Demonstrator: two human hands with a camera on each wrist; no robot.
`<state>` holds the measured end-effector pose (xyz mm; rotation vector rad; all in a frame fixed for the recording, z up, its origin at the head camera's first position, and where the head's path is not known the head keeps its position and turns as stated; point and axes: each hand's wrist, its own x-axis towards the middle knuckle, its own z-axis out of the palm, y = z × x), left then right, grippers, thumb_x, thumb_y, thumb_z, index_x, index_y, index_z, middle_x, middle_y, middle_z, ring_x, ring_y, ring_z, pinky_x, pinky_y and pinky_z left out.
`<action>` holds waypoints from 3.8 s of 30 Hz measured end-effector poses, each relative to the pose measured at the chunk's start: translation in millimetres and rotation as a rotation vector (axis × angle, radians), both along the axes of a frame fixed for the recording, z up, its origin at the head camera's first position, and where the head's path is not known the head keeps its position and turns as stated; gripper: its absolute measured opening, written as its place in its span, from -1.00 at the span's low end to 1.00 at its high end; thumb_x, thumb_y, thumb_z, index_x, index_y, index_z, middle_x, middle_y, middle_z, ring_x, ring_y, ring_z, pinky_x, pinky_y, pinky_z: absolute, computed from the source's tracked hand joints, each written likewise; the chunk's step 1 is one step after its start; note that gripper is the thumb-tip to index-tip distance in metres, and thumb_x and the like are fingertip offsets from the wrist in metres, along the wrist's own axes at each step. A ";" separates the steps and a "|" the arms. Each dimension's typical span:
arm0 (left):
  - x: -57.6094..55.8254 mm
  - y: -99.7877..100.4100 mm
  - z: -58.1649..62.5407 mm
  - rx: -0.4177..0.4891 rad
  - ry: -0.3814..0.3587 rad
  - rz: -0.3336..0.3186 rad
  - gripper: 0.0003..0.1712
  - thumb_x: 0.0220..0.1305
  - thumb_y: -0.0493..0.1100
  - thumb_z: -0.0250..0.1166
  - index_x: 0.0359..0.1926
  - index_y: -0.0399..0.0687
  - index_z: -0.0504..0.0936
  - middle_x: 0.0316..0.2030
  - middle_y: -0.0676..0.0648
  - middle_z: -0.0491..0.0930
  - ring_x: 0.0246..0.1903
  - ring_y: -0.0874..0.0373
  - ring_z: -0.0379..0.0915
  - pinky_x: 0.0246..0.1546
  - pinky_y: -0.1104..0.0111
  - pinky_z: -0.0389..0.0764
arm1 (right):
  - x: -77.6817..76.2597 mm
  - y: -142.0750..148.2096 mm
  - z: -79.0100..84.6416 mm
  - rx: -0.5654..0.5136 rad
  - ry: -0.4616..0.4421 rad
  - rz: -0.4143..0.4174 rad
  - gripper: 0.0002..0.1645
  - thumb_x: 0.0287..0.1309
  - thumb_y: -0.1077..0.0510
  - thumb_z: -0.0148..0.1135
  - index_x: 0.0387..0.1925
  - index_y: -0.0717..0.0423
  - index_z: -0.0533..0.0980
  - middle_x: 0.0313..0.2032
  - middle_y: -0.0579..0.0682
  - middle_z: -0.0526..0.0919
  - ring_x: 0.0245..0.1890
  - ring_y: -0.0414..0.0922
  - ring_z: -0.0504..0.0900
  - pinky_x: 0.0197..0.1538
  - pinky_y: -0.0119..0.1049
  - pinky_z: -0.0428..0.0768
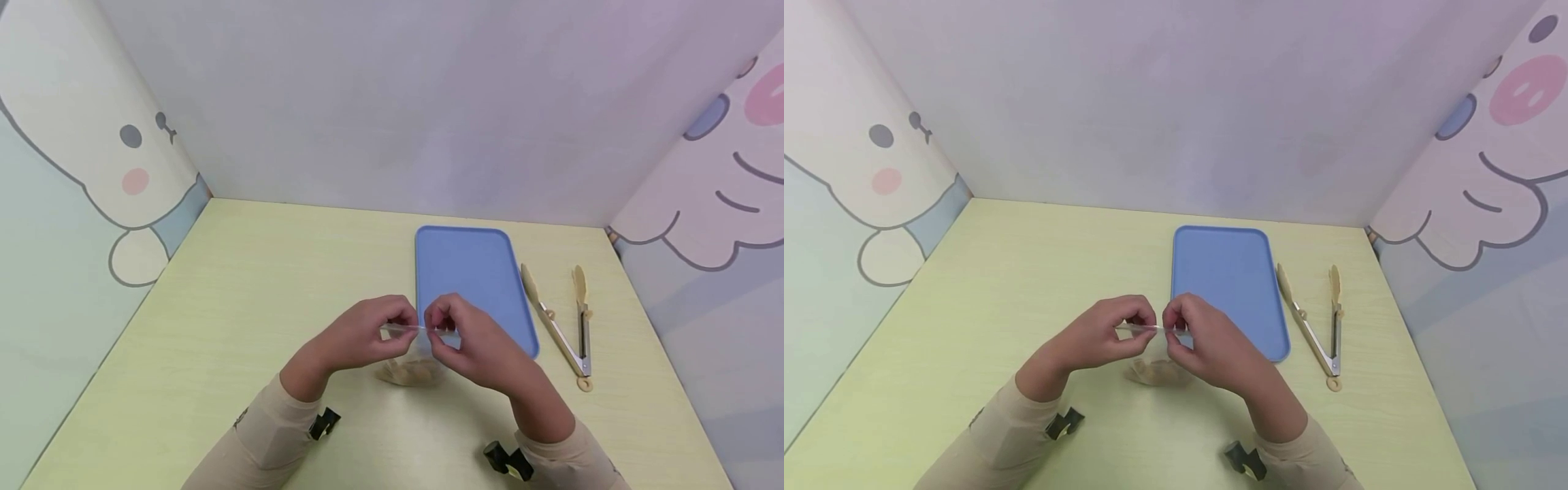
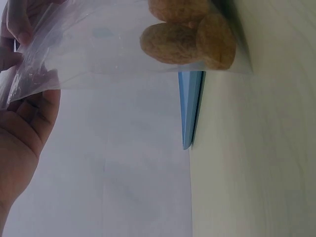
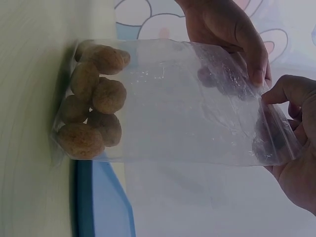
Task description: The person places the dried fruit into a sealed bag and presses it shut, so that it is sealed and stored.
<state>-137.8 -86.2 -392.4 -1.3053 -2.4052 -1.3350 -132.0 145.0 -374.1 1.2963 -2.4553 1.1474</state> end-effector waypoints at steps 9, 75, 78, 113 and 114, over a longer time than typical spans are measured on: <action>0.5 3.1 -0.1 -0.024 0.069 -0.002 -0.89 0.23 -0.31 0.23 -0.29 0.01 0.51 -0.37 0.15 0.52 -0.28 0.44 0.50 -0.15 0.59 0.53 | 1.6 -1.3 0.8 0.010 0.025 -0.024 -0.67 0.06 0.40 0.23 -0.22 0.07 0.31 -0.23 -0.15 0.55 -0.27 -0.27 0.43 -0.20 -0.40 0.48; -6.5 -28.1 8.6 -0.133 0.110 0.078 -0.91 0.33 -0.12 0.30 -0.27 0.05 0.54 -0.36 0.22 0.54 -0.30 0.42 0.47 -0.26 0.45 0.54 | -10.3 27.3 9.1 0.127 -0.011 -0.020 -0.61 0.08 0.40 0.25 -0.21 0.11 0.22 -0.30 -0.19 0.50 -0.31 -0.30 0.47 -0.21 -0.40 0.52; -7.2 -30.8 8.8 -0.139 0.089 0.075 -0.91 0.34 -0.12 0.29 -0.28 0.06 0.53 -0.37 0.23 0.53 -0.31 0.43 0.46 -0.27 0.46 0.53 | -11.3 29.6 9.2 0.122 -0.014 -0.018 -0.61 0.08 0.39 0.24 -0.22 0.10 0.21 -0.30 -0.20 0.49 -0.30 -0.31 0.47 -0.20 -0.42 0.51; -13.6 -58.8 10.7 -0.226 -0.108 0.165 -0.88 0.43 -0.03 0.18 -0.20 0.06 0.54 -0.33 0.22 0.55 -0.29 0.37 0.50 -0.19 0.39 0.55 | -19.9 40.1 7.9 0.159 -0.075 -0.085 -0.66 0.24 0.36 0.21 -0.23 0.08 0.20 -0.27 -0.19 0.52 -0.29 -0.31 0.44 -0.23 -0.43 0.46; -13.7 -58.9 10.9 -0.226 -0.108 0.167 -0.89 0.43 -0.04 0.19 -0.20 0.06 0.54 -0.33 0.22 0.55 -0.29 0.37 0.50 -0.20 0.39 0.55 | -19.9 39.5 8.0 0.163 -0.079 -0.092 -0.67 0.26 0.37 0.21 -0.23 0.08 0.21 -0.27 -0.17 0.54 -0.29 -0.31 0.45 -0.23 -0.42 0.46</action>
